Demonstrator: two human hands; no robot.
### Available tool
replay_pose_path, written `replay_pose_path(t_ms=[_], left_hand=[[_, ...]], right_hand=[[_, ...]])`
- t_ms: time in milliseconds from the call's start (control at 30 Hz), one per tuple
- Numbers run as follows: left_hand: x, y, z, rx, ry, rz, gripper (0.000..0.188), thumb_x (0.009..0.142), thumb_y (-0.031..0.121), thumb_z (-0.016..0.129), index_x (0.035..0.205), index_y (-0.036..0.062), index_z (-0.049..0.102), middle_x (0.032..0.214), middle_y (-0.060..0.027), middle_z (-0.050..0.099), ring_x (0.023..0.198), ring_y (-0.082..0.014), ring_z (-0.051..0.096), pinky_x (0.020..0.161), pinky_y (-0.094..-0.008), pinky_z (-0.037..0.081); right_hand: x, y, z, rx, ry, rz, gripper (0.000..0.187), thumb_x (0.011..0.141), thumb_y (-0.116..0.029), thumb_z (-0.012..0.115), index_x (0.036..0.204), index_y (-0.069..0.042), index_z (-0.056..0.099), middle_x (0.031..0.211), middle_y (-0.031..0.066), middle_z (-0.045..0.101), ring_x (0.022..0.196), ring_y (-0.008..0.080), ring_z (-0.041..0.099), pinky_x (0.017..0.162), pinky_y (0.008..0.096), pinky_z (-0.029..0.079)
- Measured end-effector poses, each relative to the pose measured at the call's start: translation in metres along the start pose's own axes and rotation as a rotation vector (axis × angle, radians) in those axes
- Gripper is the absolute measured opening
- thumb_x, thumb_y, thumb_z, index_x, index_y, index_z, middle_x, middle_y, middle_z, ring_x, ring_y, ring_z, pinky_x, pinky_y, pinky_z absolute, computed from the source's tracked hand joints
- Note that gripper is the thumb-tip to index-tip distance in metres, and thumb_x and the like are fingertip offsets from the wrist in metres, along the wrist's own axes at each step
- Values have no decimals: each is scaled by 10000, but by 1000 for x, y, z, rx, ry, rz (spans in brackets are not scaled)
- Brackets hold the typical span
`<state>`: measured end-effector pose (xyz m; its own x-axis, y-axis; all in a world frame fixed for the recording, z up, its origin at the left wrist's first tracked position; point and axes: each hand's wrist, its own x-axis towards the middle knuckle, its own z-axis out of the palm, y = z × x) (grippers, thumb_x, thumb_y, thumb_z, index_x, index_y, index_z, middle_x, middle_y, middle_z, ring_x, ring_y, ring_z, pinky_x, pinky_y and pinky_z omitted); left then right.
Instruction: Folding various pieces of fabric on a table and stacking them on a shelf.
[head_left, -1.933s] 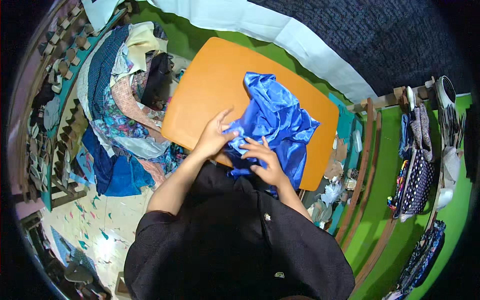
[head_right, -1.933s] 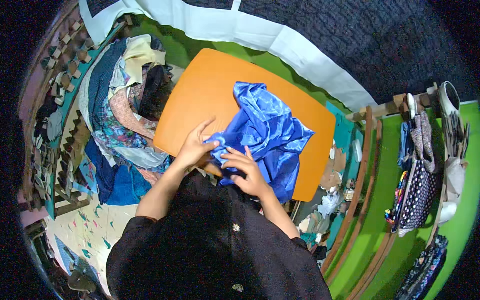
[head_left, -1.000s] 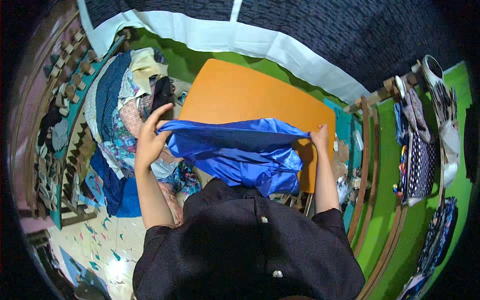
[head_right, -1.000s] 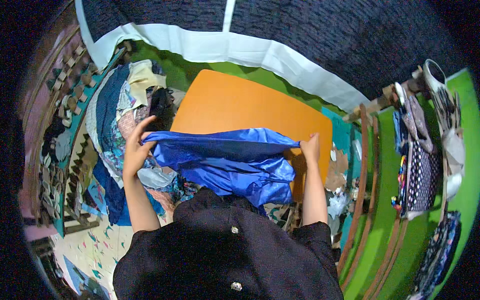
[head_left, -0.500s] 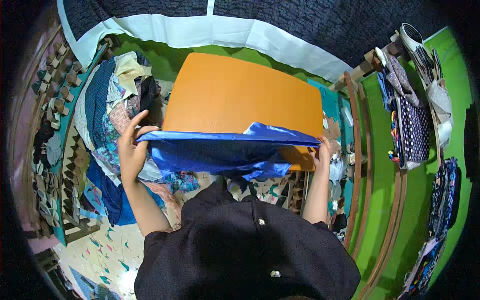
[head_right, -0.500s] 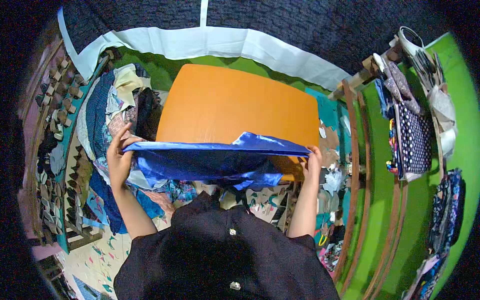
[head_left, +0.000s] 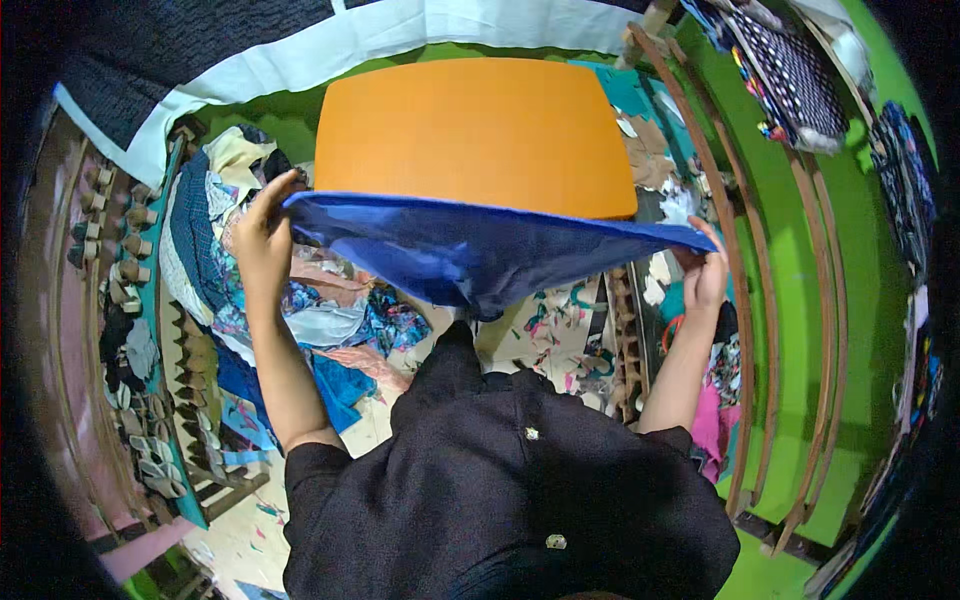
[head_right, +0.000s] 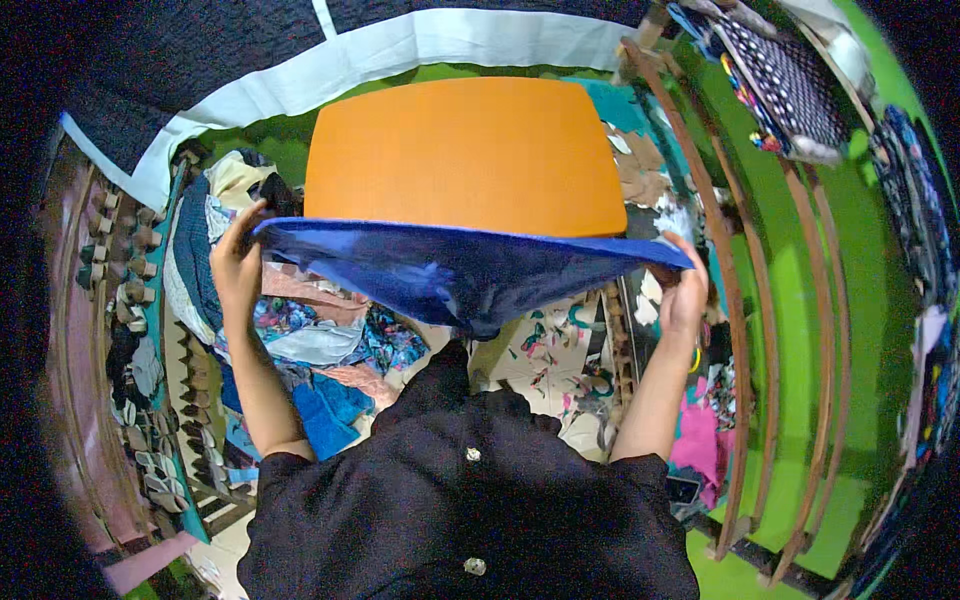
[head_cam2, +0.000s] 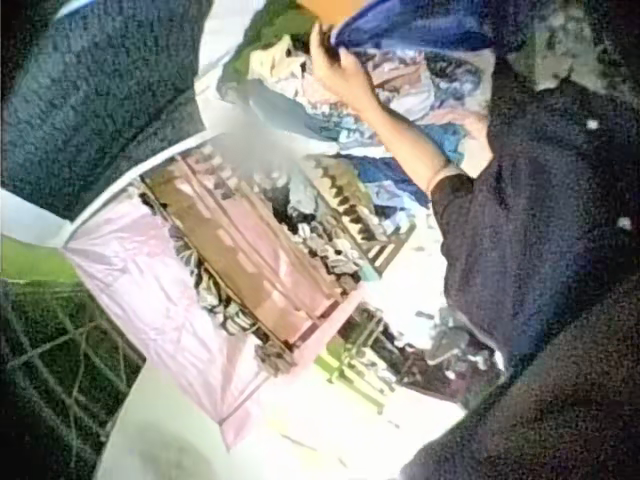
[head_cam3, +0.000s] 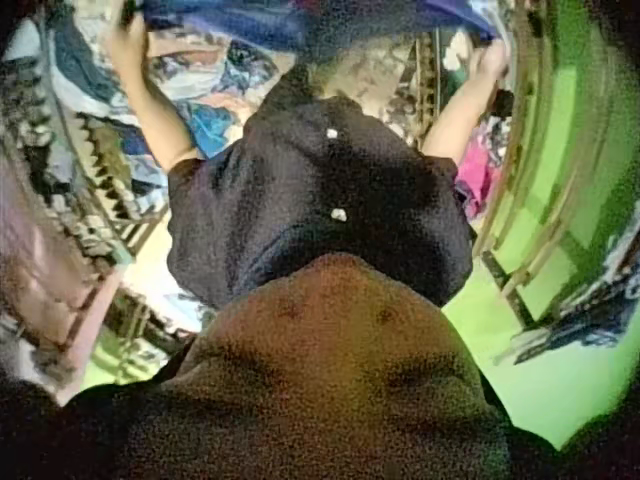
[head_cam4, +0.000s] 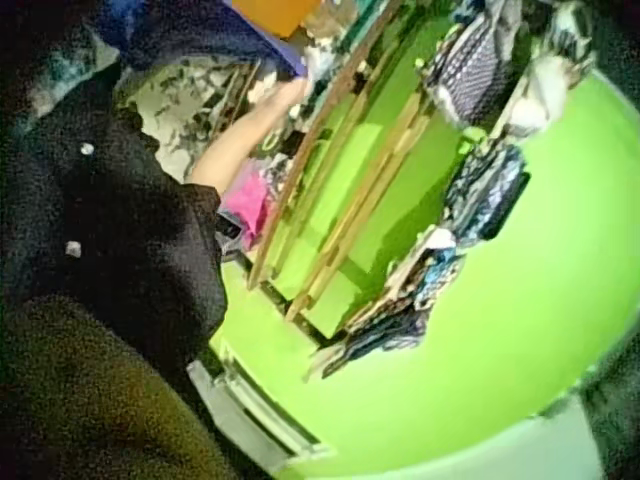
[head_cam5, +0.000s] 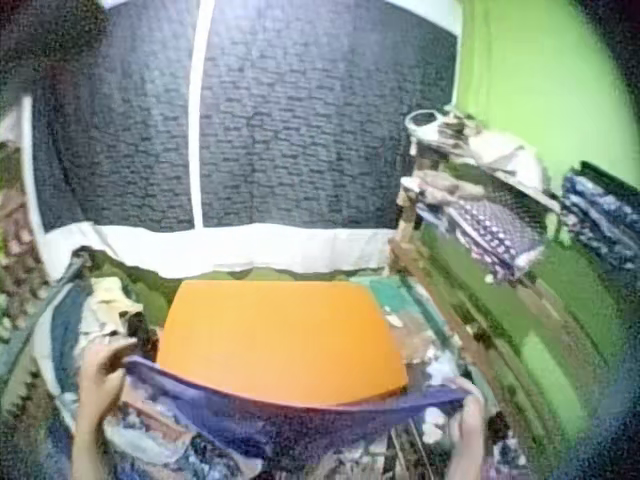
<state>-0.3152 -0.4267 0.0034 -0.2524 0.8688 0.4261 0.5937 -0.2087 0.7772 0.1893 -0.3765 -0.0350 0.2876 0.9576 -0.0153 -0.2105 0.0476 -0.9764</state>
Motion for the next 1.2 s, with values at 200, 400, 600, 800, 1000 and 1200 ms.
replay_pose_path(t_ms=[200, 400, 600, 800, 1000, 1200], left_hand=[[29, 25, -4, 263, -53, 203, 315, 747, -79, 498, 1033, 20, 586, 889, -163, 627, 828, -191, 609, 732, -265, 449], [70, 42, -11, 329, -41, 337, 209, 781, 1, 524, 974, 15, 603, 851, -173, 627, 793, -247, 626, 705, -287, 463], [111, 62, -10, 768, -132, 490, 175, 812, 148, 492, 947, 120, 601, 811, -169, 606, 786, -325, 586, 655, -372, 458], [136, 62, -17, 573, 152, 510, 177, 815, 175, 523, 962, 123, 606, 823, -130, 615, 783, -295, 592, 669, -348, 452], [168, 38, -29, 351, -304, -191, 199, 807, 181, 533, 990, 113, 574, 609, -20, 505, 531, -103, 497, 438, -252, 374], [185, 24, -29, -286, -513, -559, 134, 895, 181, 377, 1002, 151, 453, 680, 26, 529, 518, -80, 496, 452, -218, 400]], right_hand=[[-41, -56, -11, -295, -315, -230, 478, 677, 36, 493, 1153, 67, 462, 1049, 109, 541, 953, 168, 538, 889, 270, 392], [-23, -79, -30, -596, -99, -466, 296, 749, 28, 475, 1025, 27, 584, 975, 69, 603, 882, 132, 557, 789, 225, 415], [24, -100, -5, -546, -70, -387, 214, 851, -163, 529, 957, 4, 610, 768, -1, 591, 607, 41, 469, 534, 182, 363], [45, -108, 9, -660, -35, -520, 217, 857, -131, 506, 982, 15, 606, 812, -2, 595, 711, 65, 505, 651, 213, 415], [75, -91, 18, -483, -174, -397, 228, 854, -136, 502, 996, 20, 589, 810, -18, 578, 709, 57, 488, 647, 200, 396], [100, -94, 42, -454, -283, -362, 217, 867, -136, 485, 961, 26, 595, 813, -14, 584, 693, 61, 489, 643, 216, 399]])
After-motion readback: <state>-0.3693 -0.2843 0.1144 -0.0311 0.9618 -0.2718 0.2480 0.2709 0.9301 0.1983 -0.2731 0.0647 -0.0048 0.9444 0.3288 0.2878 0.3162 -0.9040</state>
